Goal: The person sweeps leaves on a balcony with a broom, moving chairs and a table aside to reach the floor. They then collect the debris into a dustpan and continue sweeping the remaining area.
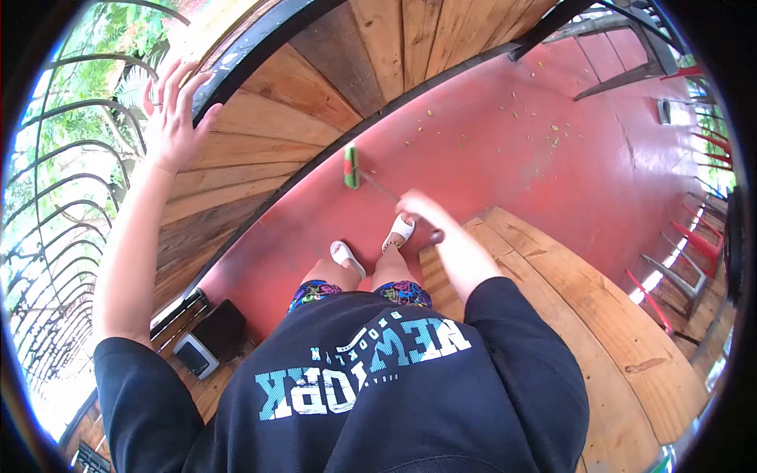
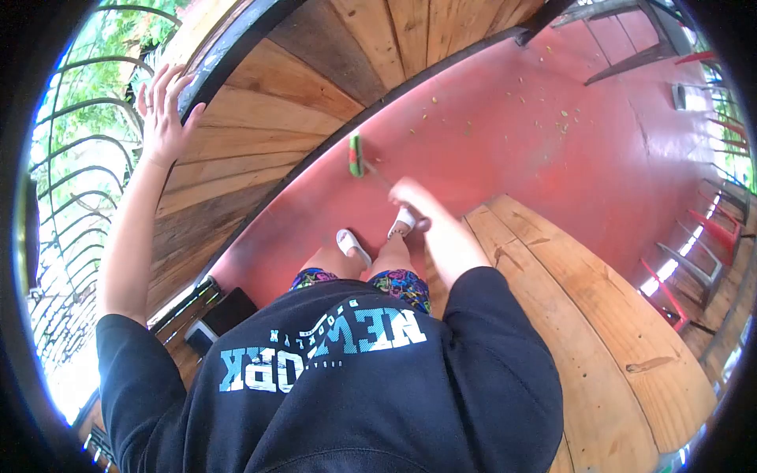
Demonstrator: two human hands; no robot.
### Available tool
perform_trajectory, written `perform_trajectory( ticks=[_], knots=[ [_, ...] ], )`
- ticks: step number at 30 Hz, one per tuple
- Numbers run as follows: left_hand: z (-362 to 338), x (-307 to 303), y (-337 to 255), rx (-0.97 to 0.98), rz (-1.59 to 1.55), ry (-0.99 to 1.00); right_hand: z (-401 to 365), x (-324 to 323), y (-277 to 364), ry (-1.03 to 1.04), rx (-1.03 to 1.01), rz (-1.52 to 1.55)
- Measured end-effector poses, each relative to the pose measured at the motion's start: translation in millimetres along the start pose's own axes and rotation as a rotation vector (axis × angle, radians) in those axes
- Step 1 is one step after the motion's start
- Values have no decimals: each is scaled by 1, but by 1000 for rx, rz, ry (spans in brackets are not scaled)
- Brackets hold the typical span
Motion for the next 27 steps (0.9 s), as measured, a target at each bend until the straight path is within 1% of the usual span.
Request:
perform_trajectory(
  ticks=[1, 2, 4, 6, 7, 8, 9, 11, 14, 17, 19, 21, 22, 24, 26, 27],
  knots=[
    [0, 0, -1, -2, -6, -7, -5, -27, -25, 17, -9, 168],
    [0, 1, 1, -2, -8, -16, 0, -52, -58, 1, 159, 81],
    [0, 0, 1, -1, -13, -19, -28, -111, -108, -67, -269, 512],
    [-1, 0, 2, -6, -20, -27, -56, -168, -153, -59, -196, 597],
    [-1, 1, 2, -6, -26, -33, -101, -190, -154, -206, 133, 479],
    [-1, 1, 3, -6, -25, -33, -94, -214, -187, -309, 199, 451],
    [-1, 0, 3, -3, -22, -34, -111, -228, -195, -380, 225, 461],
    [0, -2, 2, -5, -17, -30, -113, -245, -217, -428, 291, 501],
    [1, -2, 1, -14, -16, -16, -151, -229, -186, -436, 283, 479],
    [3, -3, 1, -3, -23, -1, -175, -187, -143, -321, 145, 654],
    [5, -5, -1, 28, -32, -28, -152, -158, -122, -219, 102, 641],
    [4, -3, 0, 42, -30, -38, -122, -112, -91, 50, 19, 718],
    [3, -3, 0, 42, -33, -42, -95, -90, -88, 26, -64, 779],
    [2, -3, 2, 46, -39, -45, -68, -63, -50, 63, -219, 584],
    [3, -1, 3, 43, -64, -49, -45, -39, -1, 18, -127, 189],
    [3, 0, 3, 48, -56, -51, -28, -38, 8, -84, 30, 47]
  ],
)
Point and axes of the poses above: each hand's wrist, its own z-axis towards the middle knuckle, its own x-axis out of the palm, y = z × x, the point moved 8 cm from there along z, towards the middle knuckle, and after that the axes turned 12 degrees about x, right-handed, at the moved point
